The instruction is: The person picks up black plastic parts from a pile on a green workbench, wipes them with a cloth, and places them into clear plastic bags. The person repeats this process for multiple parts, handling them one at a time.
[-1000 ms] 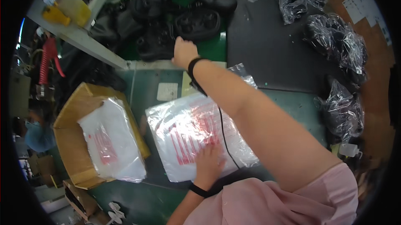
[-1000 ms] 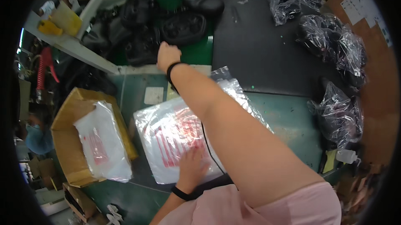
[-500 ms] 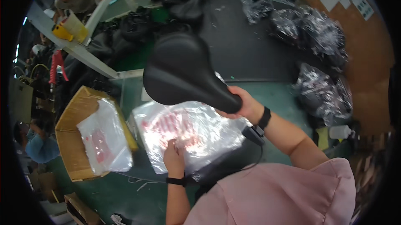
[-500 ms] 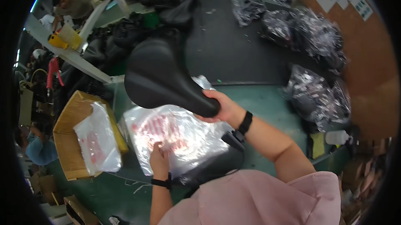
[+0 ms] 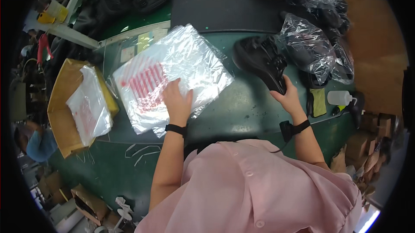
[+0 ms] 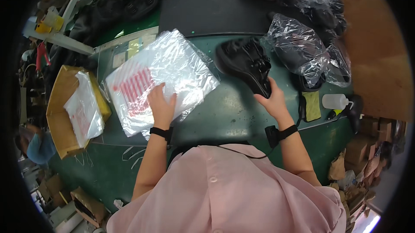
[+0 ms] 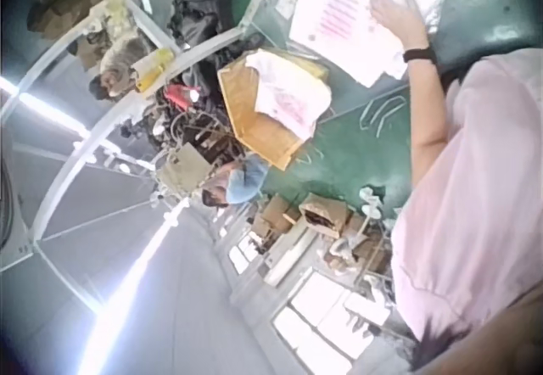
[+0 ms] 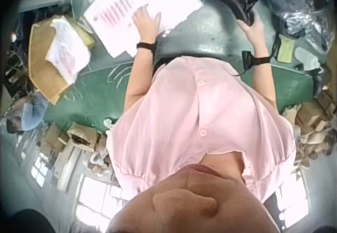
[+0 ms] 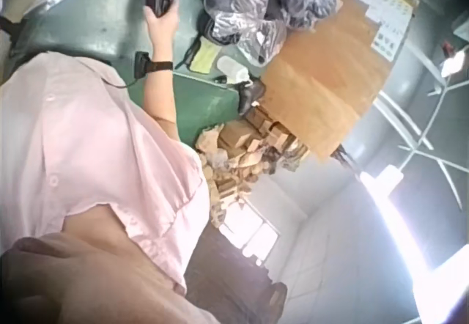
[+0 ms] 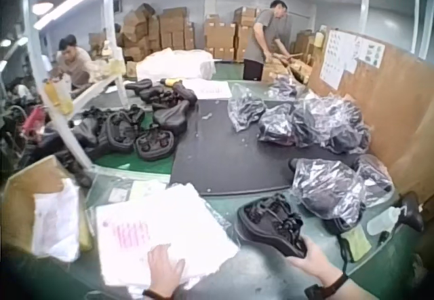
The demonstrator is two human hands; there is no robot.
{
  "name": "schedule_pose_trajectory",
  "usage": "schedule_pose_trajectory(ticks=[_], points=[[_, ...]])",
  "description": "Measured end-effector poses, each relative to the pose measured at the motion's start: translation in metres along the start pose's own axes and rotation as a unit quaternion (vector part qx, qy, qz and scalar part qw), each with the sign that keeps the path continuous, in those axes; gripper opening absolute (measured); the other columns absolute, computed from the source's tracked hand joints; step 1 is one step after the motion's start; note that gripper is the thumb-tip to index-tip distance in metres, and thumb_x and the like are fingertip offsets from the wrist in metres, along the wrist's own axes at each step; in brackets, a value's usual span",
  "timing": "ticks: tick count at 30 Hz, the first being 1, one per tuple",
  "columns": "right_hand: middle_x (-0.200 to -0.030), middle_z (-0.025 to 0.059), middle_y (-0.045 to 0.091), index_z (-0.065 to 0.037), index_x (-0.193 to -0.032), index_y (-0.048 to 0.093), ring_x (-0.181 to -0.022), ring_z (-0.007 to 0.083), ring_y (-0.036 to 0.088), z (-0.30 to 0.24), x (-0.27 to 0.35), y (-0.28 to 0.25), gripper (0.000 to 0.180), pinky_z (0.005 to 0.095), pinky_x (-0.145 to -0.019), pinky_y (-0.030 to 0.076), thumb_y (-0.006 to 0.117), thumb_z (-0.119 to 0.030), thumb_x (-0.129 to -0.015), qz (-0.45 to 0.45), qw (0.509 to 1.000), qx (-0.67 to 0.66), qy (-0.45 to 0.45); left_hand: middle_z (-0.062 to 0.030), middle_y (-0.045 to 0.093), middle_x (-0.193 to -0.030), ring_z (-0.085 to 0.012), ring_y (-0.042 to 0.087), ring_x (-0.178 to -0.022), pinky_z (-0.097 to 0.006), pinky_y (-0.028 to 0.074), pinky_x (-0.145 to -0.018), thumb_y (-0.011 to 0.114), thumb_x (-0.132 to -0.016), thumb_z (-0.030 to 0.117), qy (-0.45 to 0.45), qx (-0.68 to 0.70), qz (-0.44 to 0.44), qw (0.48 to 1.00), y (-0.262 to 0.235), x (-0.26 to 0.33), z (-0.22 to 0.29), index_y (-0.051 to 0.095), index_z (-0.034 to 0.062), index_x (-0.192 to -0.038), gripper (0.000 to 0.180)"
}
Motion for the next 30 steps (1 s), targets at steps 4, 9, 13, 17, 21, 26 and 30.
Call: schedule_pose_trajectory(ticks=[4, 9, 13, 17, 21, 26, 30], points=[[-0.105, 0.0248, 0.061, 0.004, -0.134, 0.031, -0.097, 0.0338, 0.063, 0.034, 0.01, 0.031, 0.092, 0.0359, -0.085, 0.048, 0.081, -0.024, -0.063, -0.063, 0.991, 0.103, 0.061, -0.0196, 0.049, -0.109, -0.039, 0.047, -0.103, -0.044, 0.041, -0.089, 0.066, -0.073, 0.017, -0.021, -0.057, -0.06, 0.996, 0.023, 0.008, 0.014, 0.049, -0.0001, -0.117, 0.05], [-0.108, 0.0165, 0.061, 0.001, -0.131, 0.036, -0.102, 0.0279, 0.06, 0.054, 0.005, 0.084, 0.087, 0.0342, -0.089, 0.045, 0.083, -0.032, -0.065, -0.148, 0.979, -0.103, 0.093, -0.0192, 0.049, -0.104, -0.0375, 0.049, -0.099, -0.045, 0.044, -0.083, 0.066, -0.073, 0.016, -0.054, -0.061, -0.003, 0.997, 0.019, -0.016, -0.004, 0.047, -0.0002, -0.111, 0.045], [-0.104, 0.0094, 0.062, -0.001, -0.12, 0.05, -0.094, 0.0189, 0.063, 0.054, -0.002, 0.122, 0.053, 0.0327, -0.082, 0.05, 0.075, -0.023, -0.078, -0.243, 0.874, -0.363, 0.211, -0.0203, 0.053, -0.1, -0.0378, 0.055, -0.093, -0.043, 0.047, -0.079, 0.06, -0.08, 0.012, -0.053, -0.154, -0.047, 0.986, 0.034, -0.025, -0.033, 0.047, 0.0009, -0.113, 0.038], [-0.101, 0.0116, 0.063, 0.0, -0.117, 0.049, -0.088, 0.022, 0.066, -0.007, -0.011, 0.118, 0.043, 0.0309, -0.075, 0.056, 0.069, -0.009, -0.08, -0.217, 0.802, -0.511, 0.222, -0.0186, 0.062, -0.086, -0.0357, 0.061, -0.078, -0.043, 0.049, -0.069, 0.059, -0.083, 0.013, -0.106, -0.046, -0.08, 0.99, 0.032, -0.036, -0.076, 0.058, 0.001, -0.099, 0.02], [-0.103, 0.0148, 0.064, 0.001, -0.121, 0.05, -0.092, 0.0235, 0.066, -0.072, -0.016, 0.117, 0.049, 0.032, -0.079, 0.054, 0.07, -0.012, -0.078, -0.269, 0.804, -0.509, 0.15, -0.0114, 0.067, -0.074, -0.0225, 0.064, -0.067, -0.033, 0.047, -0.061, 0.062, -0.084, 0.016, -0.167, 0.2, -0.111, 0.959, 0.014, -0.032, -0.08, 0.066, -0.0009, -0.082, 0.018], [-0.108, 0.0052, 0.062, -0.002, -0.126, 0.05, -0.09, 0.014, 0.062, -0.13, -0.023, 0.21, 0.052, 0.0298, -0.079, 0.051, 0.071, -0.013, -0.079, -0.363, 0.749, -0.53, 0.163, -0.0045, 0.064, -0.071, -0.0095, 0.059, -0.064, -0.024, 0.045, -0.057, 0.067, -0.081, 0.009, -0.226, 0.388, -0.176, 0.876, 0.029, -0.03, -0.048, 0.063, -0.0012, -0.081, 0.011], [-0.109, 0.0079, 0.06, 0.001, -0.128, 0.042, -0.092, 0.014, 0.06, -0.144, -0.05, 0.268, 0.06, 0.029, -0.081, 0.05, 0.074, -0.009, -0.078, -0.332, 0.786, -0.505, 0.132, -0.0052, 0.064, -0.074, -0.0118, 0.061, -0.065, -0.024, 0.048, -0.056, 0.068, -0.081, 0.006, -0.264, 0.461, -0.174, 0.829, 0.024, -0.029, -0.063, 0.057, 0.003, -0.082, 0.011]])
Point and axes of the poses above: each hand's wrist, its own x-axis away from the middle knuckle, its own y-axis out of the palm, z = x × y, the point moved 10 cm from there along -x, towards the middle knuckle
